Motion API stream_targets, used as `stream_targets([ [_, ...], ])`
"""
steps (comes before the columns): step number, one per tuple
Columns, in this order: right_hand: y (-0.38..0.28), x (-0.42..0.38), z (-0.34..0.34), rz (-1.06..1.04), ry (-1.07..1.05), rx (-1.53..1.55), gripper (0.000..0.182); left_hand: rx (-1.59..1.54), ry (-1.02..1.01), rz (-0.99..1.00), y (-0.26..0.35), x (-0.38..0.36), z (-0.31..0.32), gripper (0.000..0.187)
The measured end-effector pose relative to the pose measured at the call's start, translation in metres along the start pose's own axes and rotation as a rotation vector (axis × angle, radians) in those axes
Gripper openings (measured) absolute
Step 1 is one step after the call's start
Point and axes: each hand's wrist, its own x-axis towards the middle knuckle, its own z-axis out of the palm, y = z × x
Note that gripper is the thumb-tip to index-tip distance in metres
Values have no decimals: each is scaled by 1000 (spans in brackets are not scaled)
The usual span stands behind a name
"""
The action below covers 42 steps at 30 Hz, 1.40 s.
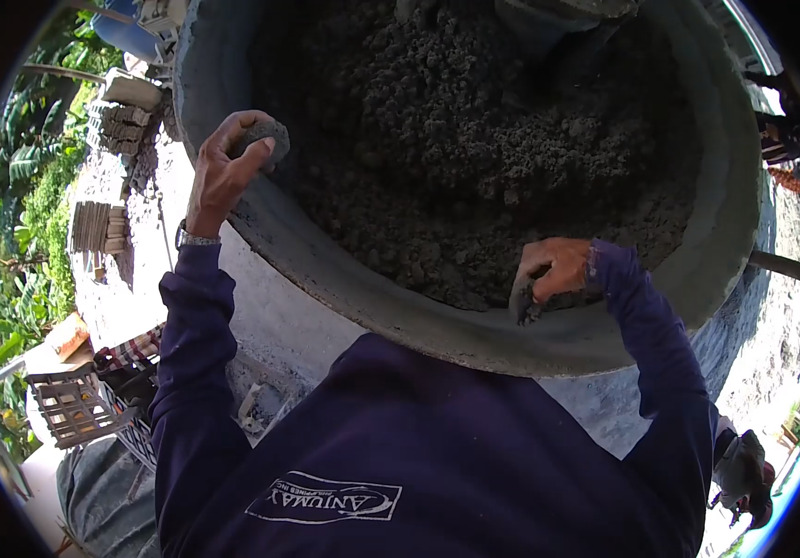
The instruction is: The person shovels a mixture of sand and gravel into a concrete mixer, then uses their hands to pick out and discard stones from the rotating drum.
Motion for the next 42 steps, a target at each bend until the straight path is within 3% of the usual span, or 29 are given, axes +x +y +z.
stream_targets([
  [1, -19, -20, 13, -38, -24, 16, 40, 5, -7, 9, 6, 2, -2, 34],
  [3, -32, -42, 38, 38, 74, 38, 37, -438, -245, -312, 19, 5, -2, 34],
  [5, -38, -55, 49, 110, 182, 60, 35, -460, -298, -331, 34, 14, 15, 37],
  [9, -42, -59, 74, 246, 478, -94, 36, -187, -569, -440, 27, 49, 60, 34],
  [11, -39, -67, 87, 260, 623, -191, 39, 190, -777, -414, 0, 63, 89, 36],
  [13, -46, -89, 100, 78, 848, -256, 35, 555, -815, -411, -21, 70, 117, 44],
  [14, -51, -94, 109, 73, 868, -243, 35, 577, -820, -401, -42, 71, 130, 44],
  [16, -65, -97, 128, 109, 1357, -80, 29, 1049, -580, -62, -87, 70, 155, 53],
  [17, -64, -93, 138, 114, 1382, -67, 29, 1063, -588, -38, -97, 68, 166, 53],
  [19, -56, -81, 155, 74, 1770, -66, 28, 892, -447, -269, -112, 63, 189, 57],
  [20, -52, -70, 159, 102, 1876, -176, 28, 904, -464, -247, -121, 62, 201, 57],
  [23, -51, -53, 158, 315, 1886, -302, 29, 803, -334, -270, -145, 50, 208, 62],
  [26, -53, -51, 154, 271, 1971, -313, 31, 718, -498, -385, -145, 59, 189, 71],
  [28, -57, -50, 152, 273, 1982, -326, 31, 219, -728, -524, -138, 55, 168, 72],
  [29, -60, -50, 150, 250, 2005, -331, 32, 226, -743, -520, -132, 52, 161, 72],
  [31, -63, -50, 150, 244, 2031, -343, 32, 130, -1043, -450, -84, 44, 151, 65],
  [32, -63, -49, 150, 228, 2047, -345, 32, 126, -1056, -443, -59, 40, 155, 65],
  [34, -71, -45, 147, 205, 2083, -353, 32, 291, -1489, -147, -2, 29, 170, 64],
  [36, -91, -47, 147, 233, 2076, -362, 32, 181, -1813, -112, 49, 2, 185, 59],
  [39, -113, -49, 143, 251, 2068, -388, 32, 380, -1909, 71, 109, -21, 203, 54],
  [42, -132, -48, 143, 264, 2074, -397, 33, 291, -1908, -15, 120, -11, 205, 47],
])
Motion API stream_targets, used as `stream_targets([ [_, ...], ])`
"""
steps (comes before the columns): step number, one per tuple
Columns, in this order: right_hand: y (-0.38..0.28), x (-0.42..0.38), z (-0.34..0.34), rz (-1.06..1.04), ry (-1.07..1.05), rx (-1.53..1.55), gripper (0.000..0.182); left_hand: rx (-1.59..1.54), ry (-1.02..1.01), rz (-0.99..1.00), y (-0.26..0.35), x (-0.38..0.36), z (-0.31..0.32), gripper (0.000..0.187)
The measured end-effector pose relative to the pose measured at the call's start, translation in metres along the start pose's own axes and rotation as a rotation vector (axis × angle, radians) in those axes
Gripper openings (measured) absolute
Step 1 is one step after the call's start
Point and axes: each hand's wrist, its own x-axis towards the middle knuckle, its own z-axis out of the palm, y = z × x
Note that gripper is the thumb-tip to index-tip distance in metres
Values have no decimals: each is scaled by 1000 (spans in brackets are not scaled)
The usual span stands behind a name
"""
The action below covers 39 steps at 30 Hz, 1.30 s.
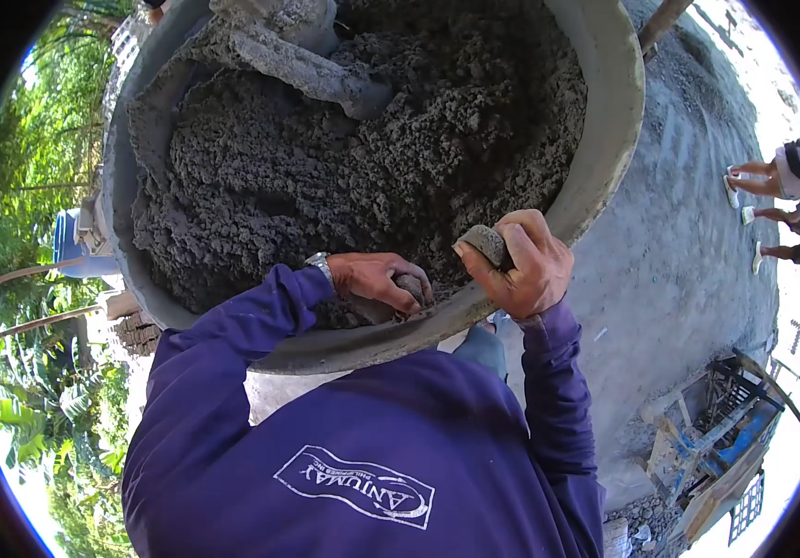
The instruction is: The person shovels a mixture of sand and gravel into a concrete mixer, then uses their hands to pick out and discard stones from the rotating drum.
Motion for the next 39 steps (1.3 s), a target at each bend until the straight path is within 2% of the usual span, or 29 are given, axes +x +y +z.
stream_targets([
  [1, -7, 0, -3, 5, -2, 7, 33, 14, -1, 7, 4, -7, 2, 47],
  [3, -26, 0, -8, 30, 23, -15, 32, -380, 300, 310, 6, -30, 9, 42],
  [4, -36, 0, -11, 27, 35, -3, 32, -758, 333, 336, 23, -49, 22, 38],
  [5, -44, -1, -13, 20, 48, 9, 32, -739, 305, 334, 22, -53, 38, 38],
  [7, -57, -9, -19, 37, 64, -14, 30, -293, 344, 278, 20, -61, 71, 34],
  [8, -68, -14, -22, 35, 59, 4, 30, -263, 323, 288, 22, -68, 82, 34],
  [10, -81, -22, -20, 55, 65, 50, 33, -15, 344, 181, 18, -81, 96, 30],
  [11, -92, -25, -22, 98, 81, 181, 32, 22, 308, 191, 13, -88, 107, 30],
  [13, -105, -26, -34, 234, 152, 437, 32, -97, 581, 206, 2, -83, 120, 29],
  [14, -108, -30, -43, 287, 181, 499, 32, -115, 645, 237, 6, -88, 129, 30],
  [15, -119, -37, -48, 548, 306, 867, 35, -137, 708, 274, 17, -95, 135, 30],
  [16, -112, -42, -40, 637, 436, 1073, 36, -323, 701, 276, 33, -103, 134, 36],
  [17, -115, -53, -51, 772, 467, 1250, 37, -512, 684, 260, 54, -117, 142, 41],
  [19, -113, -84, -59, 747, 593, 1339, 39, -662, 621, 505, 70, -130, 155, 50],
  [21, -105, -129, -69, 720, 676, 1333, 40, -551, 617, 563, 92, -128, 180, 55],
  [23, -84, -174, -85, 916, 622, 1347, 39, -458, 588, 653, 122, -106, 205, 55],
  [25, -62, -240, -88, 1073, 609, 1331, 39, -424, 452, 608, 130, -67, 238, 55],
  [27, -15, -307, -75, 1297, 691, 1304, 43, -405, 434, 462, 128, 3, 263, 54],
  [29, 28, -395, -44, 1541, 848, 1165, 73, -503, 235, 349, 97, 85, 287, 51],
  [31, 41, -462, -30, 1683, 1005, 1170, 90, -477, 244, 128, 60, 160, 297, 49],
  [32, 38, -493, -29, 1751, 1001, 1151, 94, -515, 248, 16, 29, 195, 302, 39],
  [33, 57, -531, 12, 1819, 960, 985, 95, -550, 281, -126, -6, 222, 297, 38],
  [34, 31, -550, -17, 1832, 878, 1121, 95, -504, 351, -208, -32, 243, 305, 38],
  [35, 17, -568, -23, 1917, 903, 1091, 93, -464, 357, -263, -63, 261, 308, 35],
  [36, 33, -608, 19, 1918, 872, 817, 69, -430, 365, -316, -83, 279, 317, 33],
  [38, 5, -629, -7, 1988, 852, 948, 67, -388, 432, -515, -97, 304, 337, 36],
  [39, -2, -647, -17, 1985, 888, 941, 67, -367, 412, -510, -106, 315, 349, 36],
])
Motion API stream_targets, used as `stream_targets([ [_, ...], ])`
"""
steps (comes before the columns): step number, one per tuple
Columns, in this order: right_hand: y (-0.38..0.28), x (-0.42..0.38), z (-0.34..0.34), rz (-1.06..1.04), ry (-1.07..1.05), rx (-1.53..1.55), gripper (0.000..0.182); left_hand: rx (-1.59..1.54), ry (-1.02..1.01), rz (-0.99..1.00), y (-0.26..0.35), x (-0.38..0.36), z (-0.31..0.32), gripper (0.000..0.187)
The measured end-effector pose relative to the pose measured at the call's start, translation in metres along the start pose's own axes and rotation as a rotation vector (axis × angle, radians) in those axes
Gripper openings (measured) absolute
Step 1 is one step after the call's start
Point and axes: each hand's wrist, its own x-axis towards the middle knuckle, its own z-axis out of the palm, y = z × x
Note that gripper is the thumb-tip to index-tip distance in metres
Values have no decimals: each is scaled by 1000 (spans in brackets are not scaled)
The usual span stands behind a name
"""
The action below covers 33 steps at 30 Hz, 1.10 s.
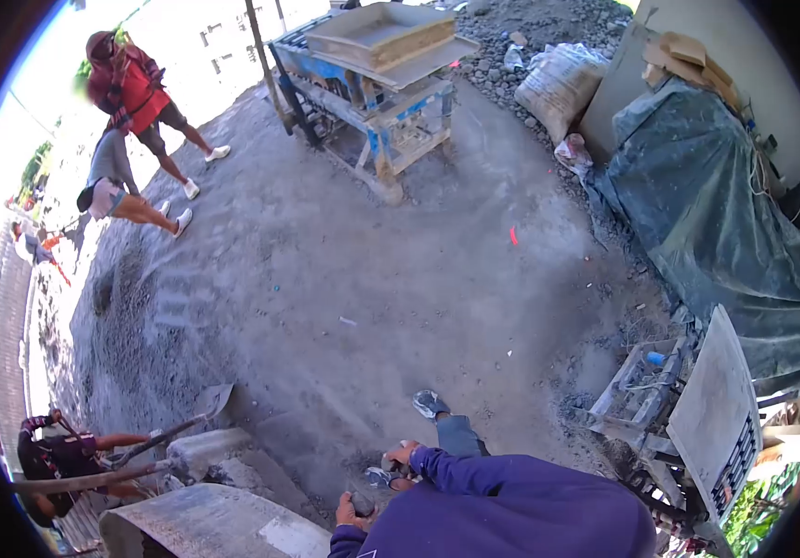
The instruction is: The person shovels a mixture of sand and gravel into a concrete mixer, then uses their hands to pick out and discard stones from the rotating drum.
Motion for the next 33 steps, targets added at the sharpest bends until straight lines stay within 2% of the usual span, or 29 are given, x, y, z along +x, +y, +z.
stream_targets([
  [2, 6, -1, -31, 218, 31, 172, 55, 465, -74, 82, -9, 28, 28, 43],
  [3, 2, -4, -65, 188, -16, 348, 55, 109, 99, -263, -2, 60, 73, 47],
  [4, -7, -8, -106, 156, -66, 511, 55, 310, 64, -210, 1, 55, 134, 45],
  [5, -25, -6, -147, 152, 106, 608, 38, 290, -46, -151, 9, 53, 206, 41],
  [6, -43, 12, -203, -79, 163, 701, 35, 342, -279, 2, 20, 38, 299, 33],
  [7, -88, -11, -268, -224, 165, 1083, 37, 285, -585, 129, 48, -56, 403, 36],
  [8, -145, -58, -331, -658, 175, 1236, 46, 237, -1018, 251, 71, -118, 492, 49],
  [9, -196, -108, -394, -972, 159, 1262, 63, 209, -1236, 285, 97, -232, 555, 69],
  [10, -247, -186, -430, -1099, 305, 1360, 81, 203, -1366, 367, 113, -307, 601, 81],
  [11, -277, -246, -459, -1350, 324, 1186, 91, 202, -1421, 538, 122, -378, 628, 86],
  [12, -300, -303, -472, -1485, 350, 1029, 87, 194, -1465, 672, 128, -432, 644, 79],
  [14, -323, -374, -478, -1629, 632, 655, 75, 229, -1549, 854, 126, -488, 650, 69],
  [16, -322, -401, -458, -1604, 879, 452, 58, 317, -1559, 1030, 115, -499, 613, 57],
  [18, -301, -377, -435, -1513, 996, 406, 47, 534, -1520, 1233, 104, -448, 564, 50],
  [19, -285, -342, -425, -1464, 975, 420, 41, 546, -1470, 1360, 91, -397, 543, 45],
  [20, -264, -287, -426, -1361, 885, 494, 41, 720, -1386, 1351, 90, -355, 502, 43],
  [21, -242, -233, -413, -1190, 756, 590, 39, 806, -1305, 1238, 77, -284, 471, 44],
  [22, -209, -164, -400, -948, 622, 724, 34, 1028, -1052, 1118, 73, -227, 424, 45],
  [23, -180, -108, -374, -596, 515, 786, 28, 1182, -774, 1130, 73, -187, 368, 49],
  [24, -145, -54, -337, -442, 515, 678, 28, 1180, -586, 1101, 62, -127, 316, 51],
  [25, -104, 2, -304, -399, 550, 498, 31, 1151, -546, 880, 80, -125, 260, 51],
  [27, -66, 33, -207, -202, 412, 408, 37, 1024, -278, 870, 92, -96, 162, 47],
  [29, -61, 40, -118, -131, 230, 142, 35, 783, -22, 990, 102, -91, 83, 45],
  [30, -60, 48, -80, -118, 146, 42, 33, 693, 95, 988, 113, -107, 50, 44],
  [32, -71, 48, -9, -351, -115, -143, 31, 550, 250, 966, 133, -151, -3, 43],
  [33, -91, 46, 24, -410, -214, -269, 31, 450, 327, 1023, 137, -166, -26, 41],
])
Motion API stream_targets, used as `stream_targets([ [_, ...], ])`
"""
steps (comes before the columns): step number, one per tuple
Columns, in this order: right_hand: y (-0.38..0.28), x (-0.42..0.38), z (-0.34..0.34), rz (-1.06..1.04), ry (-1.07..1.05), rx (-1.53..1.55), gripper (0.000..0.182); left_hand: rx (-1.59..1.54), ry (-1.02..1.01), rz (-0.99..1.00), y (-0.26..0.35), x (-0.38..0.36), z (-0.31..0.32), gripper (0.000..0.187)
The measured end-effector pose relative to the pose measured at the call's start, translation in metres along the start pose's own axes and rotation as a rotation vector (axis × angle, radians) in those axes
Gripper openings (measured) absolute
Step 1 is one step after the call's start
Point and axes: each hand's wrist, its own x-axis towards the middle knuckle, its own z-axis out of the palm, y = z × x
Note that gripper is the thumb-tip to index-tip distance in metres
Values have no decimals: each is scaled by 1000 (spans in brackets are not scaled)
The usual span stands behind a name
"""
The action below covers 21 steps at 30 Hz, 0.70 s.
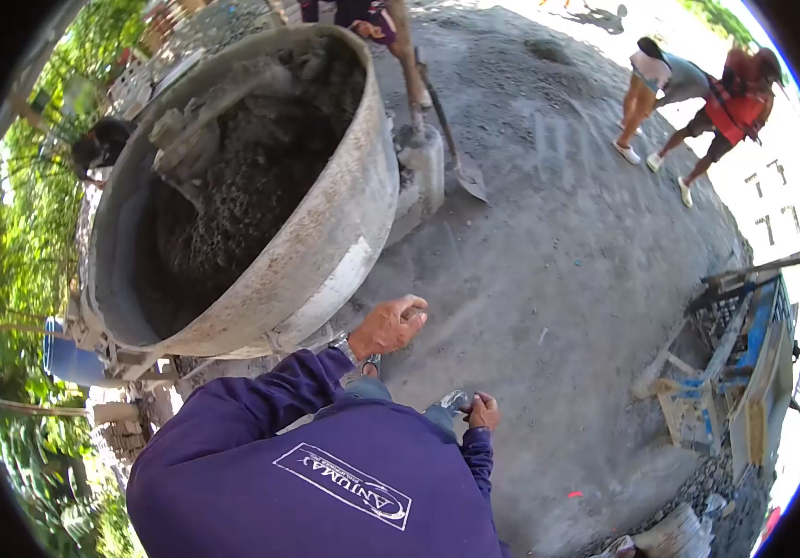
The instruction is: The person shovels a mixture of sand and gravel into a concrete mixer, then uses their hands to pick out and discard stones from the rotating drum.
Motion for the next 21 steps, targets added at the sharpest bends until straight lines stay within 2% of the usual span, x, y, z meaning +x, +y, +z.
stream_targets([
  [2, -60, 8, 53, -92, -188, -139, 32, -62, 167, -12, 5, -22, -54, 39],
  [4, -114, 20, 89, -122, -288, -216, 31, -327, 167, -35, 9, -49, -102, 35],
  [5, -140, 31, 104, -124, -313, -258, 30, -355, 216, -63, 4, -61, -122, 35],
  [7, -197, 30, 145, -201, -263, -271, 26, -352, 234, 18, -11, -89, -155, 32],
  [10, -258, 22, 215, -396, -264, -247, 24, -297, 287, -15, -37, -130, -220, 29],
  [12, -291, -1, 273, -555, -273, -263, 24, -270, 370, -108, -55, -157, -273, 28],
  [15, -315, -58, 357, -838, -339, -316, 24, -14, 691, -256, -104, -191, -346, 28],
  [16, -317, -79, 384, -824, -349, -328, 24, 103, 752, -348, -123, -201, -371, 29],
  [17, -317, -102, 408, -968, -417, -357, 24, 202, 811, -393, -147, -208, -390, 29],
  [18, -312, -117, 429, -1113, -486, -385, 24, 336, 835, -406, -172, -214, -406, 28],
  [19, -303, -126, 449, -1105, -496, -394, 24, 433, 800, -446, -200, -219, -422, 28],
  [21, -291, -138, 480, -1170, -663, -410, 22, 377, 623, -681, -232, -211, -442, 33],
])
